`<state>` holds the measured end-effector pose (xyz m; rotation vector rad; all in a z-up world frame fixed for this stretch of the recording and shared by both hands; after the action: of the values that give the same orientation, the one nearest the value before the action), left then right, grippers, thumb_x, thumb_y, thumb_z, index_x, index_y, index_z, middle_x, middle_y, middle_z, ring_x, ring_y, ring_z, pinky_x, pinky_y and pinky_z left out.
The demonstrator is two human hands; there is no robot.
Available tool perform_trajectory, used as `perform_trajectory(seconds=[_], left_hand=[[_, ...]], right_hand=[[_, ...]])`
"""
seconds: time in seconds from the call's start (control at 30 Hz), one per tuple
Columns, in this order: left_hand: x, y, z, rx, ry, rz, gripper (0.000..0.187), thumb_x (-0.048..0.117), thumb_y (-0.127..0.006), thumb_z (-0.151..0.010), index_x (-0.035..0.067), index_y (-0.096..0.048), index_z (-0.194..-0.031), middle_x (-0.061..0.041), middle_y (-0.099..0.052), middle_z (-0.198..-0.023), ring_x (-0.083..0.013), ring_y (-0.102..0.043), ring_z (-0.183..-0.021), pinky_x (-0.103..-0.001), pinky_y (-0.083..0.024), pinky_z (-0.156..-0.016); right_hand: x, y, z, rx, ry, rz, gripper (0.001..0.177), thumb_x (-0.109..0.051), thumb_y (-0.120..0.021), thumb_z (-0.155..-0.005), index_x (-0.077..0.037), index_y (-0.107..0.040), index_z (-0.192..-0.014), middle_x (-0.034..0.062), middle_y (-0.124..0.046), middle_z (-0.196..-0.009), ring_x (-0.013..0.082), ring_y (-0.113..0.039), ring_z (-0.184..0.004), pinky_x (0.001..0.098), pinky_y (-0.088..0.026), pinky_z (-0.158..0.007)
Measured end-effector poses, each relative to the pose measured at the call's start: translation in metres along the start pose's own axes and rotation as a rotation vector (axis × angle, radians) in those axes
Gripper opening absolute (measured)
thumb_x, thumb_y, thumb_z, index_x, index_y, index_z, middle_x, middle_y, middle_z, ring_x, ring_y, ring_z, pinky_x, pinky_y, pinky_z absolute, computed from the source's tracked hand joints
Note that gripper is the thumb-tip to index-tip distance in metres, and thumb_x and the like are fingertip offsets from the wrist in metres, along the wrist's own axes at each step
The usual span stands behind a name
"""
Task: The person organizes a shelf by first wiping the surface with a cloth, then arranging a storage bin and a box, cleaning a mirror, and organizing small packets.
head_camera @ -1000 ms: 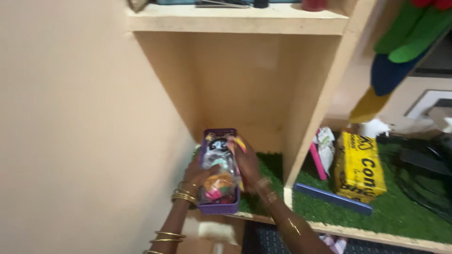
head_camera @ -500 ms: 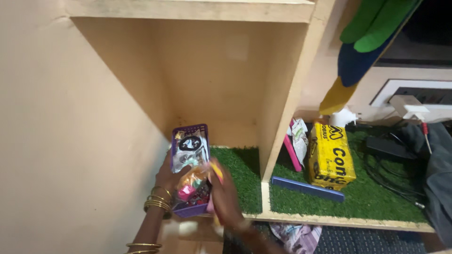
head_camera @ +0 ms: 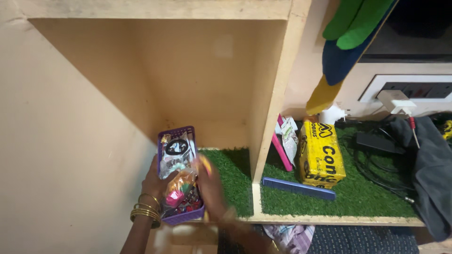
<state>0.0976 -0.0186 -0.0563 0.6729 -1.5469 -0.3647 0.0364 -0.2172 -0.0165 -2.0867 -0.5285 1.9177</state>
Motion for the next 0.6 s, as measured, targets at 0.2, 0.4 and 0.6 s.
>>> perform_trajectory(seconds=[0.2,0.4,0.6], left_hand=[[-0.008,0.000,-0.011,-0.033,-0.090,-0.081,0.101,0.039,-0.085,-0.073,0.024,-0.031,-0.157,-0.011,-0.059,-0.145,-0.0314,-0.060,-0.129,-0.042,-0.048,-0.106],[0.008,0.005,0.000,-0.045,-0.031,0.000,0.097,0.037,-0.085,-0.073,0.028,-0.035,-0.155,-0.008,-0.062,-0.143,-0.0286,-0.062,-0.129,-0.041,-0.049,-0.107],[0.032,0.012,0.012,-0.030,0.107,-0.045,0.090,0.036,-0.083,-0.075,0.029,-0.039,-0.153,-0.008,-0.068,-0.136,-0.0307,-0.065,-0.126,-0.043,-0.051,-0.106]], right_hand=[[-0.007,-0.010,0.048,0.102,0.007,0.061,0.052,-0.034,-0.049,-0.103,0.000,-0.051,-0.142,0.0182,-0.066,-0.129,0.0264,-0.064,-0.120,0.0397,-0.050,-0.106],[-0.055,-0.010,-0.123,0.077,-0.043,0.419,0.053,-0.041,-0.046,-0.103,-0.011,-0.047,-0.146,0.0089,-0.061,-0.119,0.0193,-0.057,-0.101,0.0393,-0.049,-0.091],[-0.034,-0.006,-0.026,0.066,-0.100,0.368,0.050,-0.042,-0.046,-0.103,-0.007,-0.057,-0.137,0.0104,-0.068,-0.106,0.0217,-0.061,-0.089,0.0398,-0.052,-0.083]])
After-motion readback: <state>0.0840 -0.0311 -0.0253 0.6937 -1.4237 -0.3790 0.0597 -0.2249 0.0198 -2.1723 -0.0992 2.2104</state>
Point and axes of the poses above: each hand's wrist, its own z-axis away from the middle knuckle, its own y-axis out of the back of the hand, x = y × z, the point moved 1 cm from there along -z, towards the middle knuckle
